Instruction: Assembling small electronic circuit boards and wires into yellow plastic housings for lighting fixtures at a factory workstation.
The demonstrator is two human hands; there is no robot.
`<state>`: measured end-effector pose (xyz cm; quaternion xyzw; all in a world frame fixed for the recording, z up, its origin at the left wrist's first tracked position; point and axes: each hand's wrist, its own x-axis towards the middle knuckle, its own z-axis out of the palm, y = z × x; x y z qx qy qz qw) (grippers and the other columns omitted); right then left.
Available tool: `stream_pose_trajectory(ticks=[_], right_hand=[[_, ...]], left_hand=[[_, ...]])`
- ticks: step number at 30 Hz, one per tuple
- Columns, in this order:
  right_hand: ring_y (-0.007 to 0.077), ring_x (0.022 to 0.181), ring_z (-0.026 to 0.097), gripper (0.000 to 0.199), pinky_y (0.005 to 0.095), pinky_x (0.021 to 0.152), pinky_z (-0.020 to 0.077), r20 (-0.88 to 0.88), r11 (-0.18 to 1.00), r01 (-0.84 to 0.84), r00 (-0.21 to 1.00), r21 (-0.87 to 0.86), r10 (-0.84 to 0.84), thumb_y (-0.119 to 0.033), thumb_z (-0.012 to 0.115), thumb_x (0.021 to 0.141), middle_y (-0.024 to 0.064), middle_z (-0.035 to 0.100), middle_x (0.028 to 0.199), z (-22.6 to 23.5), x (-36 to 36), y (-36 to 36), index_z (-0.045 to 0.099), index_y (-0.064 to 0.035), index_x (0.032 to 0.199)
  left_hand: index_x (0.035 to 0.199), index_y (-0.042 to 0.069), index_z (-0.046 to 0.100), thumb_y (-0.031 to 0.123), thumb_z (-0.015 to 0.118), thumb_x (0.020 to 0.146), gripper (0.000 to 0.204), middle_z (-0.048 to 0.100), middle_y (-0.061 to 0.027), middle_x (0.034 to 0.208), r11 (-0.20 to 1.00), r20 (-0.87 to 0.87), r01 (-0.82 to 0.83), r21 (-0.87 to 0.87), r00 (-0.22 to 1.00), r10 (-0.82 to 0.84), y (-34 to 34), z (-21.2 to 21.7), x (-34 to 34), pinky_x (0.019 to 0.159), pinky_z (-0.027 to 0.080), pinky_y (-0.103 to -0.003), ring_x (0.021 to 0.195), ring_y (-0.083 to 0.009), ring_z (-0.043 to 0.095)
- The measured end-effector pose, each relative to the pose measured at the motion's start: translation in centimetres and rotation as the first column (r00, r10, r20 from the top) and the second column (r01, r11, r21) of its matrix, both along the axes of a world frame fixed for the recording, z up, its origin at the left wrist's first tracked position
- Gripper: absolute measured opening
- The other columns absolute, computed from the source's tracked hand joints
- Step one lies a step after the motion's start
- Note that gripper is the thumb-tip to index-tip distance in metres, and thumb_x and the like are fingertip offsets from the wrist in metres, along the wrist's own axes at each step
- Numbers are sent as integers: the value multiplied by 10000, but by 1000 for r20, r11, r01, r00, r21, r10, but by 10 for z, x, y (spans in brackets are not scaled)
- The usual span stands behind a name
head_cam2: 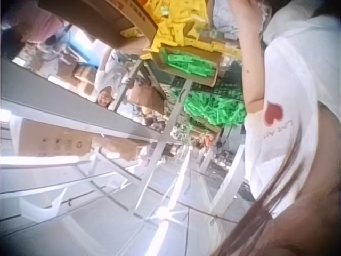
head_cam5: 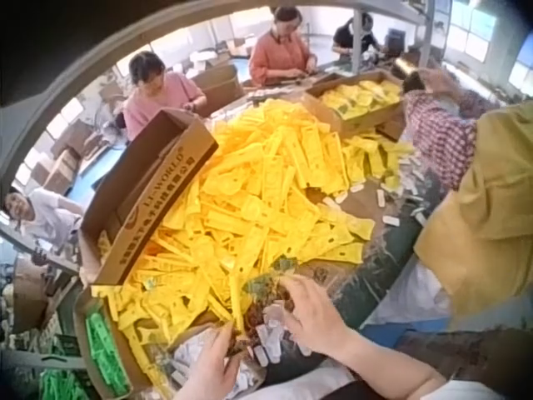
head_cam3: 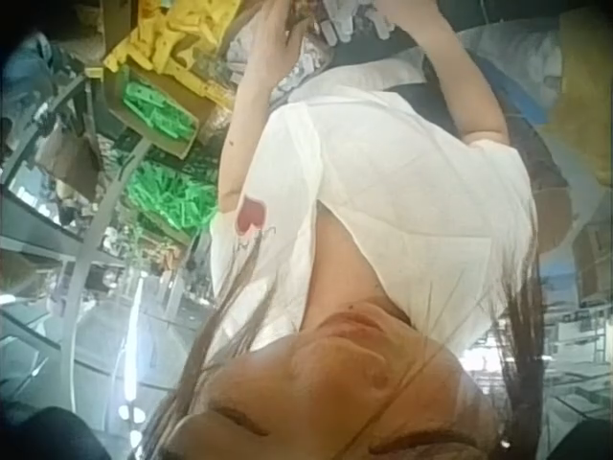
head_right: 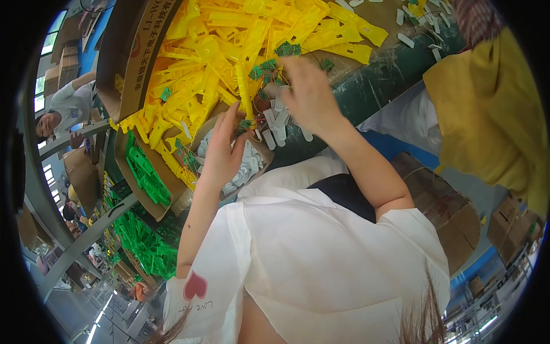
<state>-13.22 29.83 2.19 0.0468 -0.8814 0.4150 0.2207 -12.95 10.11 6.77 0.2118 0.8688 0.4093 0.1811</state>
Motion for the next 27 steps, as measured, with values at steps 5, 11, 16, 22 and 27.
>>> stream_pose_trajectory(ticks=[5,11,16,22,27], right_hand=[[236,691,548,215,287,591,445,56,847,-376,903,-375,426,76,579,640,82,523,764,8,24,-22,576,-22,831],[213,669,546,187,285,583,432,85,838,-257,938,-482,337,99,582,624,82,521,695,3,34,-25,579,-10,776],[171,681,561,124,263,632,435,135,934,-36,987,-357,90,32,599,668,80,576,747,-8,12,-9,597,-8,786],[356,901,516,339,398,765,421,35,971,98,993,220,-108,-120,574,784,199,527,980,-18,-10,24,469,27,1070],[296,790,555,266,361,695,441,364,954,-280,882,-107,300,19,518,715,143,557,856,-23,19,-30,523,-12,980]], left_hand=[[1091,-15,483,-108,513,764,342,535,-105,986,976,133,-174,134,979,156,10,7,5,743,468,-247,884,-173,578],[897,-12,576,-34,633,719,188,585,-107,859,970,94,-189,152,980,176,-4,-10,9,624,493,-251,726,-168,608],[1048,-12,534,-2,663,712,360,589,-105,920,874,155,-436,215,899,410,8,5,11,638,476,-239,728,-150,600],[964,-27,576,43,579,806,173,612,-68,818,705,139,-677,210,735,664,-74,-14,32,647,462,-222,711,-119,593],[930,-21,577,90,562,825,154,613,-60,780,457,39,-884,101,462,886,-144,-31,82,642,450,-225,701,-121,585]])
